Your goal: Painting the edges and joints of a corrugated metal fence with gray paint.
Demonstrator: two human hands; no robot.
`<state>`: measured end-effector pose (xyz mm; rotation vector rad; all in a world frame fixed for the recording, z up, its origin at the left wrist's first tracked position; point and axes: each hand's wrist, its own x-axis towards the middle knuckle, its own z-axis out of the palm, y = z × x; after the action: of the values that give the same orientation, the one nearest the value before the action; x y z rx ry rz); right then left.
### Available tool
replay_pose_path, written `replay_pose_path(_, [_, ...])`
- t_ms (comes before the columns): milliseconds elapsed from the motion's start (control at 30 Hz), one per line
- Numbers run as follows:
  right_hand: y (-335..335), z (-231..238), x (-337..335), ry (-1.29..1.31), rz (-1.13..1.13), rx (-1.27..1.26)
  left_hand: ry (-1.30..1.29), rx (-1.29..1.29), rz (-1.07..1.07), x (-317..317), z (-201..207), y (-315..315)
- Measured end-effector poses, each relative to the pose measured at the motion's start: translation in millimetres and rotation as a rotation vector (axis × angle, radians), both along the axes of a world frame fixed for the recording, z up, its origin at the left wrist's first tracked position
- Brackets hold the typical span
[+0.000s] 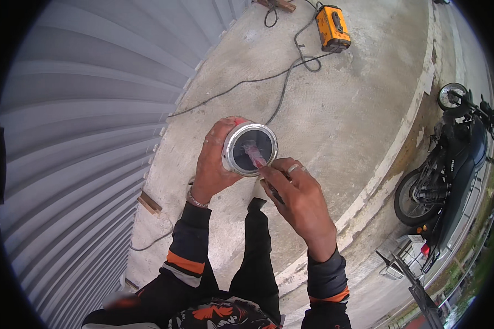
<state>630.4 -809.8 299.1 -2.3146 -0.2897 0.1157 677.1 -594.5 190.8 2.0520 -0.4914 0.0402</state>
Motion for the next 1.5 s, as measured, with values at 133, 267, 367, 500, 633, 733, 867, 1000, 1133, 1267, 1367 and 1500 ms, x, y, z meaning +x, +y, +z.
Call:
replay_pose_path(133, [-29, 1, 11, -0.022, 0.262, -0.329, -0.058, 0.042, -0.028, -5, 16, -23])
replay_pose_path(267, [-41, 22, 14, 0.065, 0.334, -0.340, -0.113, 0.094, -0.109, -5, 32, -29])
replay_pose_path(367, [-47, 29, 11, -0.013, 0.306, -0.323, -0.093, 0.124, -0.147, -4, 39, -33])
replay_pose_path(500, [-53, 45, -1, 0.115, 0.225, -0.087, -0.080, 0.115, -0.151, -6, 41, -36])
replay_pose_path(633, [-55, 39, -17, 0.010, 0.191, -0.100, -0.052, 0.140, -0.155, -13, 35, -40])
replay_pose_path(733, [-68, 48, -29, 0.057, 0.120, -0.107, -0.045, 0.140, -0.127, -20, 32, -48])
replay_pose_path(867, [-81, 50, -47, 0.091, 0.059, -0.052, 0.004, 0.171, -0.142, -24, 32, -57])
replay_pose_path(1000, [-95, 49, -65, 0.060, -0.021, -0.027, -0.017, 0.193, -0.175, -27, 33, -77])
replay_pose_path(1133, [-103, 56, -79, 0.029, -0.083, -0.007, 0.022, 0.136, -0.180, -30, 34, -94])
replay_pose_path(1267, [-113, 57, -85, 0.166, -0.105, 0.019, 0.020, 0.192, -0.203, -28, 41, -102])
replay_pose_path(1367, [-119, 60, -90, 0.073, -0.166, 0.086, 0.044, 0.151, -0.207, -28, 44, -108])
replay_pose_path(1500, [-125, 60, -91, 0.116, -0.159, 0.144, 0.028, 0.137, -0.217, -24, 48, -115])
